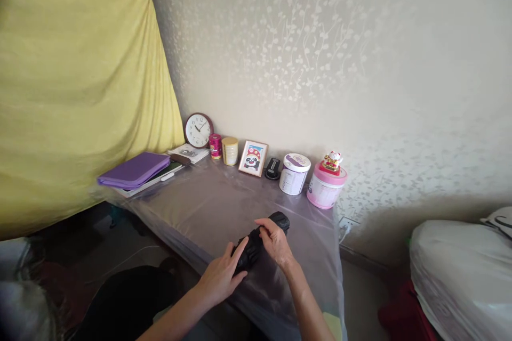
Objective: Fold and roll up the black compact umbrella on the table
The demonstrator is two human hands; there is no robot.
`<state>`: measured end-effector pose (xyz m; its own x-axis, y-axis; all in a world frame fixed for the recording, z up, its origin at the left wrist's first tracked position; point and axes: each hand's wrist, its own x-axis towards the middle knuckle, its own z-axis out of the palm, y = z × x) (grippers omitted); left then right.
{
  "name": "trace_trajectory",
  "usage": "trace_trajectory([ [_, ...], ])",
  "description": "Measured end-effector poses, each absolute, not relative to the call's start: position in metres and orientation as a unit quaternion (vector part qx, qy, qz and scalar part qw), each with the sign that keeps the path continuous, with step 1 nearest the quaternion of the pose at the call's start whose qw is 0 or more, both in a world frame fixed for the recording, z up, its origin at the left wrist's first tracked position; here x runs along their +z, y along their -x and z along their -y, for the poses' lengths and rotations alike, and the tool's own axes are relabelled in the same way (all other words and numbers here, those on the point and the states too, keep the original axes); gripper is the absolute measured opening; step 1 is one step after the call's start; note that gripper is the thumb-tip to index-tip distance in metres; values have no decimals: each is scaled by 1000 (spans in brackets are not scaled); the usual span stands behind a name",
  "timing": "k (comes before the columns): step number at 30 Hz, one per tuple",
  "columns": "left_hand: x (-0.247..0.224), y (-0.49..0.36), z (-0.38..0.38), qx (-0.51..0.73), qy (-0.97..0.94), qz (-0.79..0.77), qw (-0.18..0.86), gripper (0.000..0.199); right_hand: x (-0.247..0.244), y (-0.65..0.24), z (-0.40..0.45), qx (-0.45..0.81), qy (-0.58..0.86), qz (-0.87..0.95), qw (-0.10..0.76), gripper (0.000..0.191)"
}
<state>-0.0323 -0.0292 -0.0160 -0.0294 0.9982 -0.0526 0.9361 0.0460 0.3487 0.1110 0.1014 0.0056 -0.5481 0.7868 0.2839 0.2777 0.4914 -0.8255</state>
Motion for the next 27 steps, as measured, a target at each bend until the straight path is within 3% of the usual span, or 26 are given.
trace_trajectory([
  [4,-17,33,32,102,-677,-715,142,85,6,-100,-98,300,302,853,301,36],
  [8,-16,32,33,95,-671,-722,137,88,5,-97,-97,297,318,847,304,29],
  [17,-15,35,33,90,-675,-715,160,82,14,-127,-82,432,360,732,384,14],
  [27,-12,44,32,130,-671,-701,203,78,-15,-179,-73,481,512,547,455,36],
])
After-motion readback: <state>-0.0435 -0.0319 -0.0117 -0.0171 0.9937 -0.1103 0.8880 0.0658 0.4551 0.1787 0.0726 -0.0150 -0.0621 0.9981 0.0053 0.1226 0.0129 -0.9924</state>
